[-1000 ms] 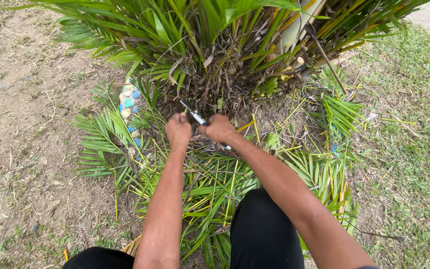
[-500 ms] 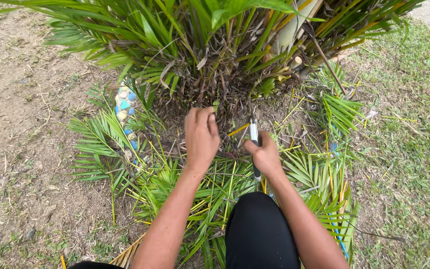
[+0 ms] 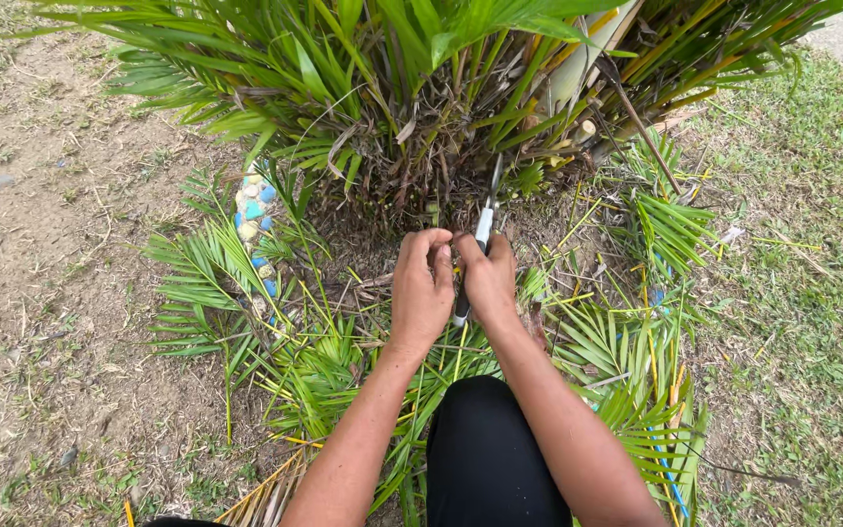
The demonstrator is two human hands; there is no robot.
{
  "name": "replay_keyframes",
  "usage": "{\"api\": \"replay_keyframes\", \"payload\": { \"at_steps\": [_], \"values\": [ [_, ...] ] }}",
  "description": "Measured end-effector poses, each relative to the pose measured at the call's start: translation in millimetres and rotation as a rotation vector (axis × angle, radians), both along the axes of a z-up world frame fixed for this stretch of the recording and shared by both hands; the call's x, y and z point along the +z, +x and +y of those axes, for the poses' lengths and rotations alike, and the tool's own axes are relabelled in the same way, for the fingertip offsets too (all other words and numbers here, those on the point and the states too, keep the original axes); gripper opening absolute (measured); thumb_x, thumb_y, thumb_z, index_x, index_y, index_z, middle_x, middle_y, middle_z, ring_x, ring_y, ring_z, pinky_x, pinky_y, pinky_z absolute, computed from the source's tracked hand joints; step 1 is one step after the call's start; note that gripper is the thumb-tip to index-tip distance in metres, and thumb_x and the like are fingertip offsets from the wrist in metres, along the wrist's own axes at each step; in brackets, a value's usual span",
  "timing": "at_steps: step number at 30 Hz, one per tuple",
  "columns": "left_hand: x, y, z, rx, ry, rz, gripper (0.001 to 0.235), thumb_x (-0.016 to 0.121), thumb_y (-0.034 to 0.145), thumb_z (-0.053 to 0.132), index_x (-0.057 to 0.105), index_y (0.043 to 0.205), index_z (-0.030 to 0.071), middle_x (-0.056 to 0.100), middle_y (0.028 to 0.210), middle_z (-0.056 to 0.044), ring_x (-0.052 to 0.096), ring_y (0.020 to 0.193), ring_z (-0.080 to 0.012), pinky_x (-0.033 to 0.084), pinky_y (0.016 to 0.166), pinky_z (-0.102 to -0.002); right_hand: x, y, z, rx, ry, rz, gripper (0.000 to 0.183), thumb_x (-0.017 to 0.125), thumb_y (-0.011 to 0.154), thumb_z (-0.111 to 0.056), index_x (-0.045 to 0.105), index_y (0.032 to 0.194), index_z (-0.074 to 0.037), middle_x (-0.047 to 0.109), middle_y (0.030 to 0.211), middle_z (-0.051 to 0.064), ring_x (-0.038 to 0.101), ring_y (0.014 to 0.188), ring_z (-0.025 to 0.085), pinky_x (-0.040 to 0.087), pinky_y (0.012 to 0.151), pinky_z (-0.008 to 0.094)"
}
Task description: The person trims small palm leaves from a plant using garden shears and removes the cut foliage and dead debris by hand.
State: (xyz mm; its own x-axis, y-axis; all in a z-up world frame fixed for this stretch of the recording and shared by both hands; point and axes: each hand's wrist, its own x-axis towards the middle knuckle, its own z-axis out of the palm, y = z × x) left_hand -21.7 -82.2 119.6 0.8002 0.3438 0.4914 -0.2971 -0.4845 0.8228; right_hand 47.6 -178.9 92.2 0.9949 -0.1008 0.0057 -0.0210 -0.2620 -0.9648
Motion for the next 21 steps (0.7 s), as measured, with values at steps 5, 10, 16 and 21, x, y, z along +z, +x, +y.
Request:
{"api": "replay_keyframes", "payload": {
  "at_steps": [5,10,16,21],
  "values": [
    [6.6,6.2,1.1,-0.012,-0.028,0.087,0.014,0.059,0.101,0.005,0.060,0.115,0.004,0.062,0.107,-0.011,0.068,0.092,-0.0244,0.055,0.077,-0.037,0.8,6.7,-0.4,-0.085,-0.023,0.098,0.047,0.069,0.079,-0.039,0.063,0.098,0.005,0.068,0.083,0.016,0.064,0.074,0.026,0.052,0.069,0.041],
    [18.4,7.3,4.1,-0.029,-0.048,0.029,0.013,0.058,0.101,0.005,0.060,0.114,0.003,0.062,0.108,-0.009,0.066,0.089,-0.0228,0.055,0.077,-0.036,0.4,3.8,-5.3,-0.059,-0.104,0.029,0.049,0.070,0.079,-0.037,0.057,0.099,0.006,0.067,0.082,0.018,0.066,0.071,0.028,0.053,0.068,0.043],
    [24.3,14.7,10.7,-0.050,-0.059,-0.038,0.015,0.059,0.101,0.005,0.061,0.116,0.004,0.063,0.109,-0.009,0.066,0.089,-0.0198,0.055,0.077,-0.032,-1.8,32.5,2.8,-0.100,-0.156,-0.129,0.050,0.074,0.079,-0.033,0.057,0.100,0.008,0.066,0.086,0.019,0.067,0.074,0.031,0.054,0.071,0.045],
    [28.7,12.2,12.0,-0.063,-0.061,0.005,0.014,0.059,0.103,0.006,0.062,0.116,0.004,0.063,0.108,-0.008,0.066,0.089,-0.0174,0.055,0.075,-0.031,-2.1,37.7,-1.2,-0.121,-0.258,-0.199,0.043,0.074,0.080,-0.031,0.060,0.095,0.007,0.070,0.081,0.023,0.068,0.070,0.031,0.053,0.070,0.046]
  ]
}}
